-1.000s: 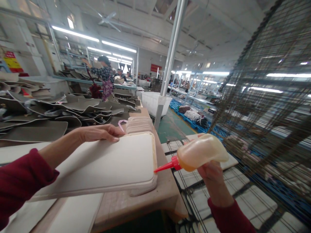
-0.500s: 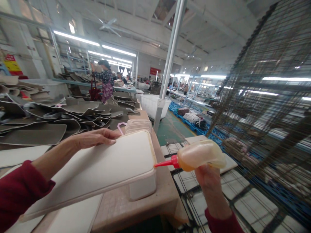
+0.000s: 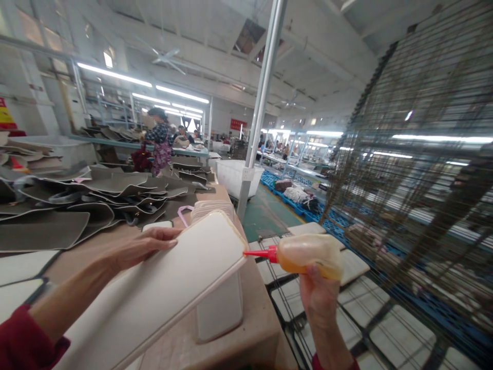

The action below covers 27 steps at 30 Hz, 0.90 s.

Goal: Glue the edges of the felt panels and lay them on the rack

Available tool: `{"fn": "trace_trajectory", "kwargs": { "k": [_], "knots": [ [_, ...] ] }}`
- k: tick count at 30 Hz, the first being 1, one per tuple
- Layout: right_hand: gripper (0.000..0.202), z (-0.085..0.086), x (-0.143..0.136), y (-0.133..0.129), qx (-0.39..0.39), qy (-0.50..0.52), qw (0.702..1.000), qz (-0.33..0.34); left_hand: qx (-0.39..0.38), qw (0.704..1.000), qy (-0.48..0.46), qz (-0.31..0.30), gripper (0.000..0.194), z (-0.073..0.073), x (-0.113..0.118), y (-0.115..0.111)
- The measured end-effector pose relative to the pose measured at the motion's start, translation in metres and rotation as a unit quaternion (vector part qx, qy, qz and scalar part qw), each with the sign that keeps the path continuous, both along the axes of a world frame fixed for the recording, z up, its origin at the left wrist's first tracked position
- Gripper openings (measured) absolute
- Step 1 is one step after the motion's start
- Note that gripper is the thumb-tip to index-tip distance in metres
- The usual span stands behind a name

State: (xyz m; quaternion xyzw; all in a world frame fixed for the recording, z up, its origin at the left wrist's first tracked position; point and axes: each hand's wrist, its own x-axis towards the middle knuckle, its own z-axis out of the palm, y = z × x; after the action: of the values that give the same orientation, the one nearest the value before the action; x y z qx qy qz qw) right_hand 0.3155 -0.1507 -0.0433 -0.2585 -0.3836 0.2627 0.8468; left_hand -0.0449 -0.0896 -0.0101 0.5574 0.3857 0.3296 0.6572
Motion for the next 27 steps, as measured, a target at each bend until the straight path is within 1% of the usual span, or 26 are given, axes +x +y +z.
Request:
{"fn": "trace_trajectory", "kwargs": {
  "k": [4, 8, 11, 15, 19, 23, 27],
  "knots": [
    [0.050, -0.002, -0.001, -0.001, -0.002, -0.004, 1.000, 0.008, -0.002, 0.999, -0.010, -0.033, 0.041, -0.011, -0.001, 0.000],
    [0.052, -0.003, -0.004, -0.001, -0.008, 0.011, 1.000, 0.006, -0.002, 1.000, -0.015, -0.016, 0.045, -0.024, -0.004, 0.004],
    [0.050, -0.003, -0.007, 0.001, -0.008, 0.014, 1.000, -0.005, -0.005, 1.000, -0.021, -0.007, 0.048, -0.029, -0.004, 0.005],
    [0.047, -0.005, -0.008, 0.004, 0.001, 0.013, 1.000, -0.015, -0.014, 0.999, -0.042, -0.004, 0.045, -0.034, -0.002, 0.005],
    [0.043, -0.009, -0.009, 0.006, 0.000, -0.009, 1.000, -0.022, -0.014, 0.998, -0.056, -0.002, 0.045, -0.037, 0.001, 0.003],
    [0.041, -0.012, -0.010, 0.006, 0.002, -0.011, 1.000, -0.012, -0.017, 0.998, -0.067, 0.002, 0.042, -0.037, 0.006, 0.001],
    [0.040, -0.014, -0.011, 0.007, -0.006, -0.011, 1.000, -0.007, -0.031, 0.997, -0.068, 0.022, 0.039, -0.037, 0.010, 0.000]
  ]
}}
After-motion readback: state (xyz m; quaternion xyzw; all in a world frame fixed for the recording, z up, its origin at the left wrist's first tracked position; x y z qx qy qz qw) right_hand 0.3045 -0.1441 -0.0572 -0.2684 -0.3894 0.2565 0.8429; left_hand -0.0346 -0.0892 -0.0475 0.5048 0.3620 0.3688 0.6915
